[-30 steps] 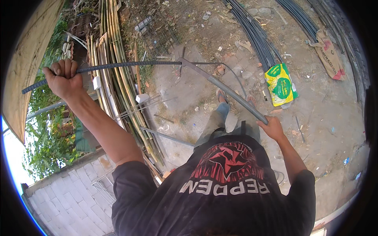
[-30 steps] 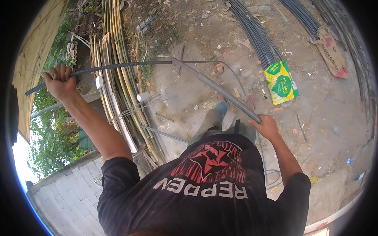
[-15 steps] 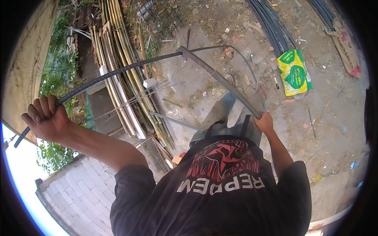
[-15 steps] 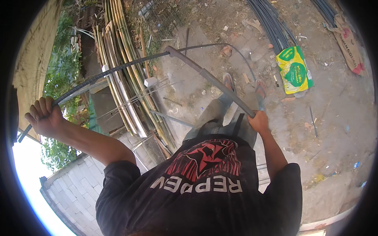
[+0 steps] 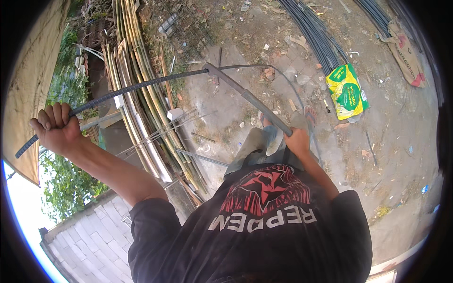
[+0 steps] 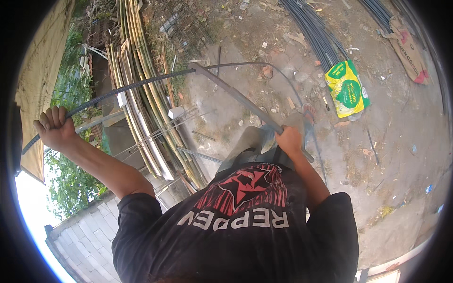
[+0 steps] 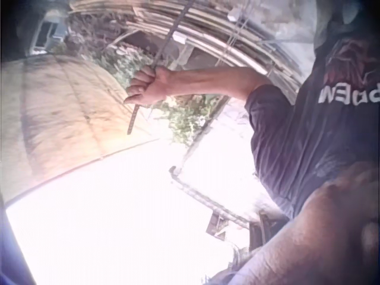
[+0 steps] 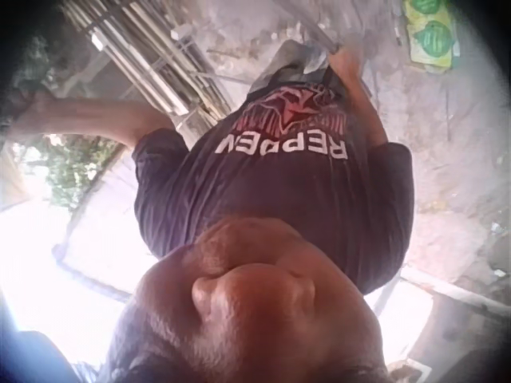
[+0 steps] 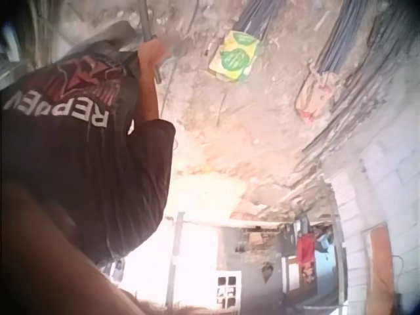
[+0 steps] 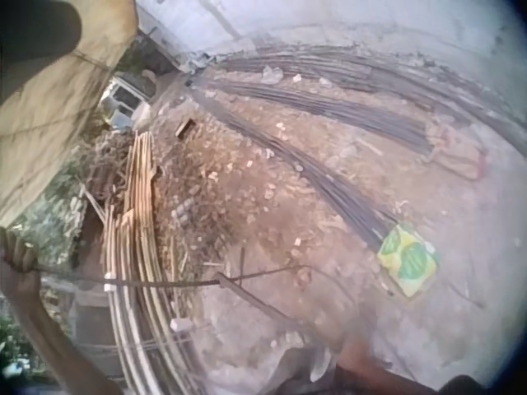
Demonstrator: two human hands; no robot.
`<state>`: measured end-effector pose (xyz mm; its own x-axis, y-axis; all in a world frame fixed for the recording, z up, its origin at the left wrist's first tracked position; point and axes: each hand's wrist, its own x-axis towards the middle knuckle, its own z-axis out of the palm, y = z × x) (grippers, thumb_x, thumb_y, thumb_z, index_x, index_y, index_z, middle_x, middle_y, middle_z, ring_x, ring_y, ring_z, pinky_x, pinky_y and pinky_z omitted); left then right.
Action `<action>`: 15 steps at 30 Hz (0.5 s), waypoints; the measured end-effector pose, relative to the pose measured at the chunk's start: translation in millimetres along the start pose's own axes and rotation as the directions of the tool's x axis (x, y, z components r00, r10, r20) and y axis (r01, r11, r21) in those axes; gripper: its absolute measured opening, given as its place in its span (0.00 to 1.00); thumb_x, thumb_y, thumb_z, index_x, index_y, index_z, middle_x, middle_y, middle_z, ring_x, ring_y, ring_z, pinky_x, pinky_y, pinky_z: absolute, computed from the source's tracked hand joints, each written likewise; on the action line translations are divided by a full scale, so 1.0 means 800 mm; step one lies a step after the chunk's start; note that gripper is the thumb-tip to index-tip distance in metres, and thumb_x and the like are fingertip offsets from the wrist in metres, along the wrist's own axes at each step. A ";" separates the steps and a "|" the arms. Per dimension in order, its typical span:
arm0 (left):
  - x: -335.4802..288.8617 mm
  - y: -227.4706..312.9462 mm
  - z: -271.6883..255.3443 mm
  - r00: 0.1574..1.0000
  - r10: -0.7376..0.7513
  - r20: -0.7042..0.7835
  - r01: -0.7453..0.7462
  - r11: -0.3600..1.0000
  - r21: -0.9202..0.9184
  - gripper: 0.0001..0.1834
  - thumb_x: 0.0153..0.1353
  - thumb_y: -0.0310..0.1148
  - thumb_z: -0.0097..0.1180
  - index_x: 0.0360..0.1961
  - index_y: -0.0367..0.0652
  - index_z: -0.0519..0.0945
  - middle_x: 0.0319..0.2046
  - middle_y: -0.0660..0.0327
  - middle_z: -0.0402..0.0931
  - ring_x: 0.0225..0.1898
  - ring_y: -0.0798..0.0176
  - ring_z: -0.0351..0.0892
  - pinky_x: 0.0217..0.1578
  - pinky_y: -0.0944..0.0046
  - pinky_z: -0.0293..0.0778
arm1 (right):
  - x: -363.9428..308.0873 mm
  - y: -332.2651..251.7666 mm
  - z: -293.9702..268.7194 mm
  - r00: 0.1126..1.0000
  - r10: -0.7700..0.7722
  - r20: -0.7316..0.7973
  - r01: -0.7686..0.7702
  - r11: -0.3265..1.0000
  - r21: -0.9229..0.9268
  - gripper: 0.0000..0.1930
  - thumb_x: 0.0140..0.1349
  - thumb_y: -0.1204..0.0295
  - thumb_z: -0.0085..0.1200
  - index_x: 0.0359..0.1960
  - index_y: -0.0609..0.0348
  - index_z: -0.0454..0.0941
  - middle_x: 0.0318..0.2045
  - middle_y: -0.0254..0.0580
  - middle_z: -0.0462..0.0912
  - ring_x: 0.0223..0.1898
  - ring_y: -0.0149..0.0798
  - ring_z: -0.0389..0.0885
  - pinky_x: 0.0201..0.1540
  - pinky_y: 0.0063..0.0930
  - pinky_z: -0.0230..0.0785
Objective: The person bends lengths of rebar by hand using a long pipe as a lever against a fixed peg in the ground.
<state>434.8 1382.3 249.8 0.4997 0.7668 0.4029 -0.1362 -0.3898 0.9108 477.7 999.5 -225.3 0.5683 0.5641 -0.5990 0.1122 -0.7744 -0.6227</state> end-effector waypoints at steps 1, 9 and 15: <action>-0.004 0.006 -0.011 0.998 -0.010 0.064 0.013 0.999 -0.044 0.29 0.74 0.42 0.33 0.11 0.50 0.55 0.10 0.69 0.46 0.13 0.72 0.39 0.16 0.69 0.41 | 0.009 0.004 0.008 1.000 -0.014 0.001 0.014 1.000 0.002 0.19 0.56 0.55 0.56 0.39 0.57 0.85 0.36 0.61 0.83 0.41 0.62 0.81 0.43 0.50 0.74; -0.096 0.023 -0.015 0.982 0.111 0.152 -0.100 0.992 -0.077 0.28 0.75 0.39 0.34 0.12 0.50 0.55 0.09 0.70 0.46 0.13 0.72 0.40 0.15 0.70 0.40 | 0.025 -0.002 0.020 0.994 -0.031 0.104 0.021 0.995 0.096 0.20 0.51 0.59 0.56 0.39 0.60 0.84 0.36 0.63 0.83 0.42 0.62 0.81 0.45 0.50 0.74; -0.157 0.034 0.044 0.846 0.151 0.511 0.004 0.957 -0.289 0.27 0.72 0.42 0.33 0.11 0.52 0.56 0.10 0.70 0.46 0.13 0.73 0.41 0.17 0.70 0.42 | 0.064 0.039 0.053 0.997 -0.046 -0.059 0.057 0.979 0.198 0.22 0.51 0.55 0.56 0.37 0.62 0.84 0.37 0.65 0.82 0.42 0.62 0.81 0.44 0.52 0.73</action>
<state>398.3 1257.3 221.1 0.8396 0.3291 0.4321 -0.3754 -0.2233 0.8996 475.5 1016.7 -296.8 0.6097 0.5811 -0.5391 -0.0194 -0.6690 -0.7430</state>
